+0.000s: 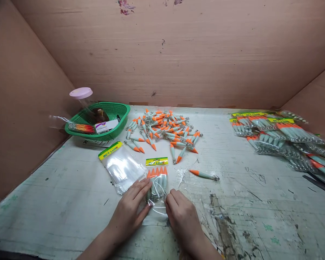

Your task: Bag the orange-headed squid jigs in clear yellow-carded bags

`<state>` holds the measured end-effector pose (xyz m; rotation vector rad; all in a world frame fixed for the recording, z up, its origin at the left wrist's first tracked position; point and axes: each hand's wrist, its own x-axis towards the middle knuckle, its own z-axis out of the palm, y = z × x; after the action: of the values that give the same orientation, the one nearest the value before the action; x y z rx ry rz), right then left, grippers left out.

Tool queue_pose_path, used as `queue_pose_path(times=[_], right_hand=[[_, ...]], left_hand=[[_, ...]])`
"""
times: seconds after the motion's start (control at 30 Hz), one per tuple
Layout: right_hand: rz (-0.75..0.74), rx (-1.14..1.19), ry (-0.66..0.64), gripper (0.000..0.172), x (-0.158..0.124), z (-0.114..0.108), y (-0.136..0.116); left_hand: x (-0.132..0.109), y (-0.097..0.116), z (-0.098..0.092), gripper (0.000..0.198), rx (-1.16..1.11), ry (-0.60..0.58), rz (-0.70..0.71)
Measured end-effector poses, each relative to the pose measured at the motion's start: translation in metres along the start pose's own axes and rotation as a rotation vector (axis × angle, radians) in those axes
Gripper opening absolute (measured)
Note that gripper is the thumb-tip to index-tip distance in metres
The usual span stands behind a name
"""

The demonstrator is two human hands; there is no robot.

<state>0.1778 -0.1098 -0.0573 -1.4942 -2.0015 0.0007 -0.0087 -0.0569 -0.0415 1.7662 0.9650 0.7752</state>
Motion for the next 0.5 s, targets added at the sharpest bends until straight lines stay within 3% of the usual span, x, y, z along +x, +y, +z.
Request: queue_pose_path(times=[0.1,0.23,0.4,0.5], right_hand=[[0.009,-0.028,-0.023,0.026,0.003,-0.005,-0.001],[0.04,-0.033,-0.05,0.008,0.012,-0.01,-0.012],[-0.079,-0.061,-0.092,0.008,0.028,0.003,-0.022],[-0.068,-0.044,-0.094,0.01,0.031,0.012,-0.02]], left_hand=[[-0.001,0.002,0.002,0.042,0.036,0.053,-0.018],[-0.015,0.002,0.005,0.06,0.291,0.167,-0.133],[-0.024,0.003,0.009,0.047,0.2,0.151,-0.26],[-0.02,0.004,0.01,0.04,0.124,0.153,-0.297]])
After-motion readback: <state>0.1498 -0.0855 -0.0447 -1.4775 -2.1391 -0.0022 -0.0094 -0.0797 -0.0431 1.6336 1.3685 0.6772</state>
